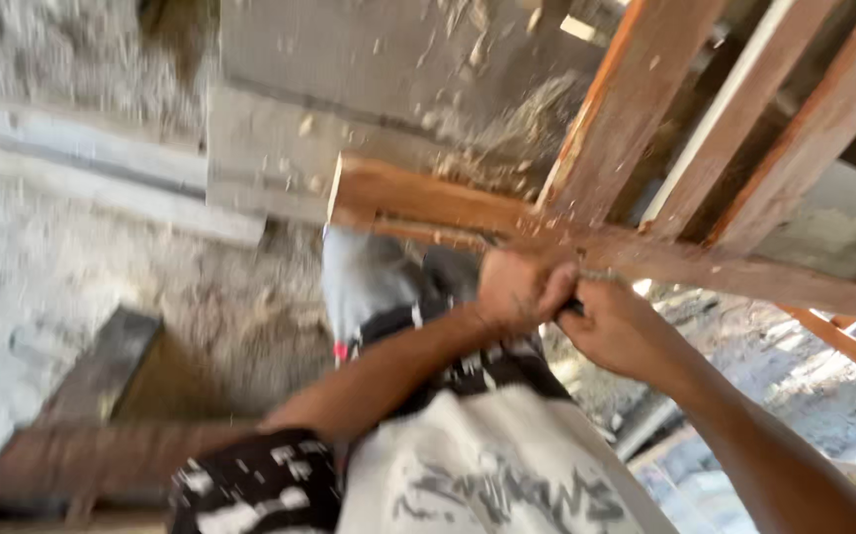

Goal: The person uses a chisel to carve a rectangular recess into a wooden frame. They repeatedly chip away wood, clear shavings, and adjust their grip to refine the cut.

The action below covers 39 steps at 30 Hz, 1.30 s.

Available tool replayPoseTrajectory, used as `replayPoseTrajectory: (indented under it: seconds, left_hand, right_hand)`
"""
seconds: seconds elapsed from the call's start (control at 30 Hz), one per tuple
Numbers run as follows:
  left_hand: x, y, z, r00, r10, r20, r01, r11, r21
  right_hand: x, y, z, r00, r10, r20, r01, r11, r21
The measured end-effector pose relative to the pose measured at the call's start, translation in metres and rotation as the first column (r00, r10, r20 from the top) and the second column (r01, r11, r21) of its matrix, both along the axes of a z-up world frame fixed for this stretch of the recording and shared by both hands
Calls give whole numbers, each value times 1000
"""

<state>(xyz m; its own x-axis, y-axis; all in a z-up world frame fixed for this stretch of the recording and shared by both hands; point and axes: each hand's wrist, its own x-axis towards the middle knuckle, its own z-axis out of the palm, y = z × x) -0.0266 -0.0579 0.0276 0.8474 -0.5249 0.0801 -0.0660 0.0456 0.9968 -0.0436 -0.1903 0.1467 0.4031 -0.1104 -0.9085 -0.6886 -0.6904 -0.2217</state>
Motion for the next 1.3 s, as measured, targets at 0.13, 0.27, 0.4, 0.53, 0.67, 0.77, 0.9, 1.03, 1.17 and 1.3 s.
replayPoseTrajectory:
  seconds: [0.13,0.27,0.4,0.53,0.67,0.77,0.9,1.03,1.17,1.3]
  left_hand:
    - [4,55,-30,999,-35,24,29,976,216]
    - [16,32,-39,999,-12,40,4,983,184]
    - [-10,-5,-7,990,-133,-55,134,991,16]
    - [-2,1,-4,986,-165,-9,165,981,98]
    - [10,40,-7,986,-160,-36,164,970,182]
    - [16,45,-5,988,-142,65,125,969,215]
    - [18,36,-7,994,-110,0,109,981,161]
    - [18,36,-18,989,-50,-142,69,989,131]
    - [11,46,-24,984,-40,-173,59,993,104]
    - [27,51,-40,991,-122,49,121,992,21]
  right_hand:
    - [10,33,-34,996,45,-79,-37,994,107]
    - [11,29,-47,976,124,177,-142,986,90]
    - [-27,-1,-10,995,65,71,-62,997,-39]
    - [-30,-13,-14,980,-89,177,68,990,120]
    - [-17,12,-29,996,-44,73,36,993,117]
    - [-5,21,-26,999,-15,39,12,996,89]
    - [10,20,-23,990,49,-134,-43,998,53]
    - [30,19,-40,983,149,-104,-137,984,113]
    - [30,32,-38,994,104,-24,-101,990,97]
    - [-4,56,-41,935,76,346,-94,995,33]
